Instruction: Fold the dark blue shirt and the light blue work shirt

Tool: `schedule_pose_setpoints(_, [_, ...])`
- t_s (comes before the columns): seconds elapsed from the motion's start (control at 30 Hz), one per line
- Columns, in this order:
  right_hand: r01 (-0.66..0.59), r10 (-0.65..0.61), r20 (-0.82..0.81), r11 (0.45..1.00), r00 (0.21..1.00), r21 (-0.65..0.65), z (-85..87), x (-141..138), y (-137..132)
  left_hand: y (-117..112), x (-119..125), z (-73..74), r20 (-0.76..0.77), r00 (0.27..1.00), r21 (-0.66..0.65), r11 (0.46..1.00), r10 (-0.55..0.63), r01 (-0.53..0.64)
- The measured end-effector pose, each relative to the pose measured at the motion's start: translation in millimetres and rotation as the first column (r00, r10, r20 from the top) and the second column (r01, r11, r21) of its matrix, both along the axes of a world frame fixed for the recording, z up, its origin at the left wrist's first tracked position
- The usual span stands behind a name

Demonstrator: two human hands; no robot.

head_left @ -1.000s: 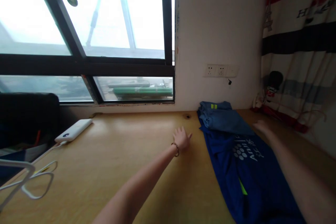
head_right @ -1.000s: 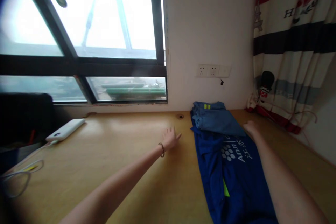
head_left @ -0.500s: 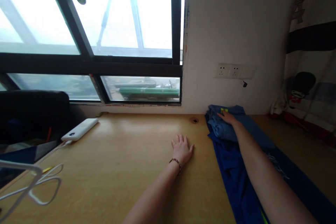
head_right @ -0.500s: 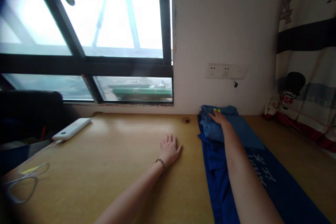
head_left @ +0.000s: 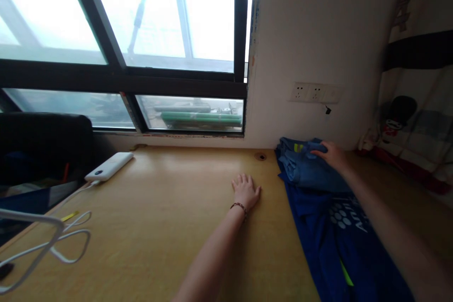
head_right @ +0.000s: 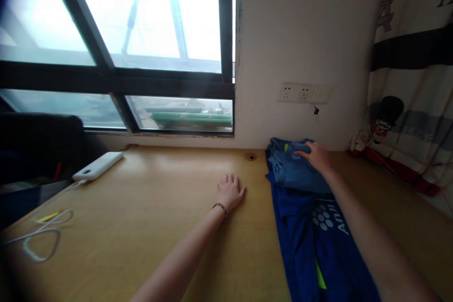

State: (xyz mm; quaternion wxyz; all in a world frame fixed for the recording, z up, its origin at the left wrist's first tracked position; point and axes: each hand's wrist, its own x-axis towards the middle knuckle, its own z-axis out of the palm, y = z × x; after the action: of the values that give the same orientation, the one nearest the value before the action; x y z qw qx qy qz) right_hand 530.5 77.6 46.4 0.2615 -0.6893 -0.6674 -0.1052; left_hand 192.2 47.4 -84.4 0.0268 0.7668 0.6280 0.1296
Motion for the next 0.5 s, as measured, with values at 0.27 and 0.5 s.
schedule_pose_setpoints(0.27, [-0.239, 0.303, 0.219, 0.931, 0.927, -0.277, -43.6, 4.5, -233.5, -11.7, -2.3, 2.0, -0.008, 1.0, 0.029, 1.0, -0.004, 0.004])
schedule_pose_setpoints(0.5, [-0.188, 0.128, -0.155, 0.86, 0.98, -0.474, -45.3, -12.0, -235.8, -16.8, -4.4, -5.7, 0.012, 1.0, 0.1, 0.995, -0.02, 0.019])
